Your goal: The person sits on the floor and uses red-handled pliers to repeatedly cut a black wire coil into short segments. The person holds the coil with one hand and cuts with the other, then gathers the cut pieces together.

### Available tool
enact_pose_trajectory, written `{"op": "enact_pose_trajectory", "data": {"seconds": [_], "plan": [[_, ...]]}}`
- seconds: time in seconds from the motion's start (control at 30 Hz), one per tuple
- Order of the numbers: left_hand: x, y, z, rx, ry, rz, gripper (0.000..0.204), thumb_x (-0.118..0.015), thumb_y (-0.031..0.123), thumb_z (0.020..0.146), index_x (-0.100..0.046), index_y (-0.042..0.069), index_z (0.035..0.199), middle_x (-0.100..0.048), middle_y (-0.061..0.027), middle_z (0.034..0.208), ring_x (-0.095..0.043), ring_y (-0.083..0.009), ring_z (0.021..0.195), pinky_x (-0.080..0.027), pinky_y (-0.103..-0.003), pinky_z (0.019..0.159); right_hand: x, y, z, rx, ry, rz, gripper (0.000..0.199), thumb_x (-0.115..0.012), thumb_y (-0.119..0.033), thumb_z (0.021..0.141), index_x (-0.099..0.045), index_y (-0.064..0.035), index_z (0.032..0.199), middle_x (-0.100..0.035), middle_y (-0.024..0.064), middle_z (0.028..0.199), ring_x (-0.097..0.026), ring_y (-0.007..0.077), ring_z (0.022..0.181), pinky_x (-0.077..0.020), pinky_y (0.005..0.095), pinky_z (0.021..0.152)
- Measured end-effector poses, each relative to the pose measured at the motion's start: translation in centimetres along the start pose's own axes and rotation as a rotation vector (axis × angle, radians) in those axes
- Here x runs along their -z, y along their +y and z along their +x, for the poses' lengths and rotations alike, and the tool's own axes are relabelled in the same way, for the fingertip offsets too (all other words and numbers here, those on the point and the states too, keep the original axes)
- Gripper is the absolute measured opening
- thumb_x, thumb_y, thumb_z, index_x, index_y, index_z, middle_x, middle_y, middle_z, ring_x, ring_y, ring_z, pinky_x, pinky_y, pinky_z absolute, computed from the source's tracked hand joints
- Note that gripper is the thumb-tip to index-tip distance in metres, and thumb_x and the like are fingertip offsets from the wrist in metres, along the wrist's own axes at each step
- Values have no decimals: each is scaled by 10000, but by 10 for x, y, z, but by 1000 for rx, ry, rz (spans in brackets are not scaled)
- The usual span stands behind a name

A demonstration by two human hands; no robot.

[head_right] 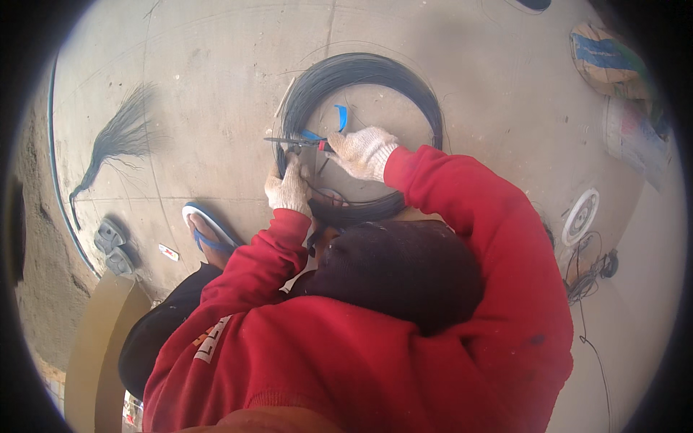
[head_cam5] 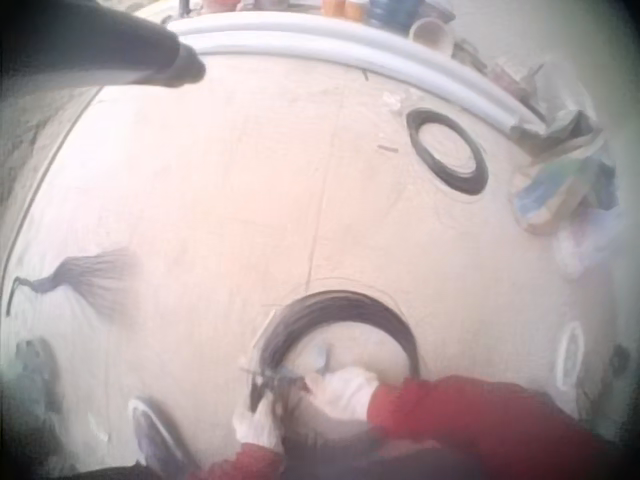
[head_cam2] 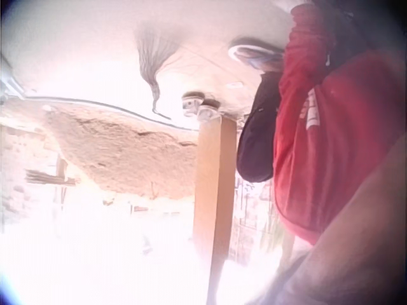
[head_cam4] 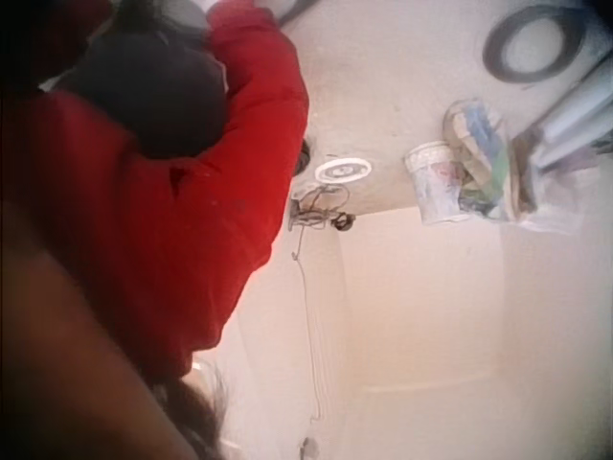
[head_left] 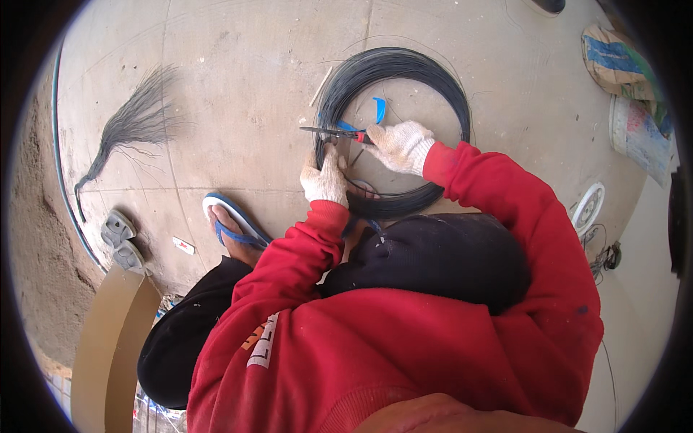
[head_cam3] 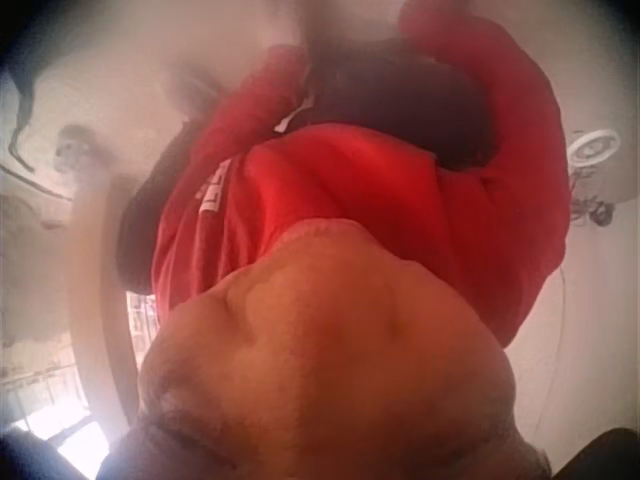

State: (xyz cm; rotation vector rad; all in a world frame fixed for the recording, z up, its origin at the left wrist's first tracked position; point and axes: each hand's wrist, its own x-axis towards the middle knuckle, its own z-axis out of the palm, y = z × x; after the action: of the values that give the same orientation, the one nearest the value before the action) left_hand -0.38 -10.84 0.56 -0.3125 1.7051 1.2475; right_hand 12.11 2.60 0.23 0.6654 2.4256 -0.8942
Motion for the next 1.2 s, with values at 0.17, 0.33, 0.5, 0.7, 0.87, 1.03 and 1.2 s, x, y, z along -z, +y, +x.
{"op": "enact_pose_trajectory", "data": {"seconds": [0.17,0.33,0.5,0.7,0.87,1.03,1.2], "plan": [[18,-2,-21,-122,-82,41,231,-608,241,971,-629,32,1069,-556,1,699,-443,-44,508,-332,-212,441,63,-10,-16,113,16,14,301,-567,-353,933,-579,-63,1012,-646,185,725,-644,395,673,-502,472,579],[11,13,-32,-88,-40,136,240,-594,262,978,-612,28,1031,-531,-9,733,-490,-90,538,-402,-245,467,138,11,-85,90,501,339,260,-580,-269,944,-617,-50,1080,-544,139,614,-542,282,510,-443,393,513],[10,8,-24,36,-218,-62,245,-589,260,977,-537,35,1058,-418,17,606,-413,-97,520,-354,-268,476,161,96,-117,-649,498,-229,372,-573,-352,951,-609,-51,1166,-641,103,778,-615,263,703,-488,385,659],[5,15,-22,-51,-330,-15,236,-591,284,977,-550,63,1049,-318,58,538,-282,-59,427,-236,-256,402,103,112,-96,-564,642,-534,644,-679,-406,843,-459,-128,1381,-509,138,1351,-488,329,1247,-431,452,1012],[8,28,-27,-152,-412,25,259,-601,297,974,-571,48,1036,-332,62,527,-283,-46,397,-217,-241,375,72,66,-14,-419,442,-220,721,-712,-458,786,-464,-129,1378,-523,168,1274,-483,337,1249,-469,476,1003],[15,62,-31,-327,-581,110,227,-595,248,978,-597,24,1008,-377,69,539,-320,-45,393,-244,-232,374,64,95,-5,-468,739,76,357,-615,-283,875,-598,-141,1202,-630,176,1149,-603,381,1077,-496,448,911],[30,142,-7,-522,-582,-158,220,-652,197,927,-554,84,766,-403,47,532,-341,-52,424,-256,-247,391,98,99,-87,-702,1298,1042,302,-586,-339,932,-593,-44,869,-542,46,609,-489,156,430,-429,345,430]]}}
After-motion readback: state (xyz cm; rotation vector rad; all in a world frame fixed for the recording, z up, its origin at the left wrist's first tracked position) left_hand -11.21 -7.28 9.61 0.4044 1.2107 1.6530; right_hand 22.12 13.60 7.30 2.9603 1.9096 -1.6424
